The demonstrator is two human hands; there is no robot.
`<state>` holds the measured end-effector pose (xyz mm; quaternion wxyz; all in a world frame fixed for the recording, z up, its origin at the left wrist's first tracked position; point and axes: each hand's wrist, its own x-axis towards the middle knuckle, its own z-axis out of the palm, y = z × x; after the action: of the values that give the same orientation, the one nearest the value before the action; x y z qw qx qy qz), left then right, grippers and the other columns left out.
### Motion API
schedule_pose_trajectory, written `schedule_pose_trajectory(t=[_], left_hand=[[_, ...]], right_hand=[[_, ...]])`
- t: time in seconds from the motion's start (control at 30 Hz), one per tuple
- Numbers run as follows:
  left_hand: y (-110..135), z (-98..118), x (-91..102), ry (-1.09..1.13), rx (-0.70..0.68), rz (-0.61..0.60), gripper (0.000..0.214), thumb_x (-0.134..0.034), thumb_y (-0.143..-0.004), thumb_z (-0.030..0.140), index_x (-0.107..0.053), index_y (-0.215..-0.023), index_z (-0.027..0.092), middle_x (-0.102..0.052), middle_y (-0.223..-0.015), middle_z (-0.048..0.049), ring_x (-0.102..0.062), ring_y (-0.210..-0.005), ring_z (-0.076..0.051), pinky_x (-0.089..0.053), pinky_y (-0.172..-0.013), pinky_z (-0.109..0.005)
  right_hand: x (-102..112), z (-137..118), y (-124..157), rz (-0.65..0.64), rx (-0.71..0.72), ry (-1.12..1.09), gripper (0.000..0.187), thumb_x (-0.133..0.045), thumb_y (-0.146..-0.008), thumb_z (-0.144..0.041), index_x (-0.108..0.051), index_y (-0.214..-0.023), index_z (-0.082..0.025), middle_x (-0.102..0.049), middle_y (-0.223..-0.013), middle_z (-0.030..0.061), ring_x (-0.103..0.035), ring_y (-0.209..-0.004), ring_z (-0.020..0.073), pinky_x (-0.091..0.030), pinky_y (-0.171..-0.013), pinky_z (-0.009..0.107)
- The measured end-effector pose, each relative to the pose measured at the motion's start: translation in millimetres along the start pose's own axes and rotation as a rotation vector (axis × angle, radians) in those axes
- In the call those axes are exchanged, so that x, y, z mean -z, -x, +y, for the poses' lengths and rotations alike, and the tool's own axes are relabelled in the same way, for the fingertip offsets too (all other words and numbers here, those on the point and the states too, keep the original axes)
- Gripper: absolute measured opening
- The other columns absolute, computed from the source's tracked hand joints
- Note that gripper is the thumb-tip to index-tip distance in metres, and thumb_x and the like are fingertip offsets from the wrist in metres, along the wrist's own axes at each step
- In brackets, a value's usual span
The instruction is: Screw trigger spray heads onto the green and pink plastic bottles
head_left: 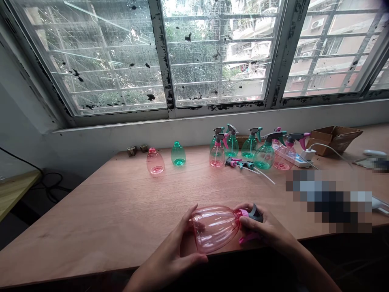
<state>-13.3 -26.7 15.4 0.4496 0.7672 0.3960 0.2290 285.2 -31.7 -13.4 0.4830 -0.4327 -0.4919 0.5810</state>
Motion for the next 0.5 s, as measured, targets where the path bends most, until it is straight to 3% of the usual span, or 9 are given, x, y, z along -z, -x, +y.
schedule_pose_trajectory(t=[0.5], left_hand=[[0.2,-0.6,-1.1,0.008,-0.003,0.009,0.095,-0.076,-0.085,0.029,-0.014,-0.157,0.036,-0.045,-0.152,-0.0062,-0.028,-0.147,-0.032,-0.022,-0.123,-0.048]], right_hand=[[3.0,2.4,-2.0,-0.031,-0.009,0.018,0.044,-0.082,-0.075,-0.048,-0.067,-0.100,-0.017,-0.070,-0.067,-0.0005,-0.066,-0.060,0.0172,-0.062,-0.059,0.032]])
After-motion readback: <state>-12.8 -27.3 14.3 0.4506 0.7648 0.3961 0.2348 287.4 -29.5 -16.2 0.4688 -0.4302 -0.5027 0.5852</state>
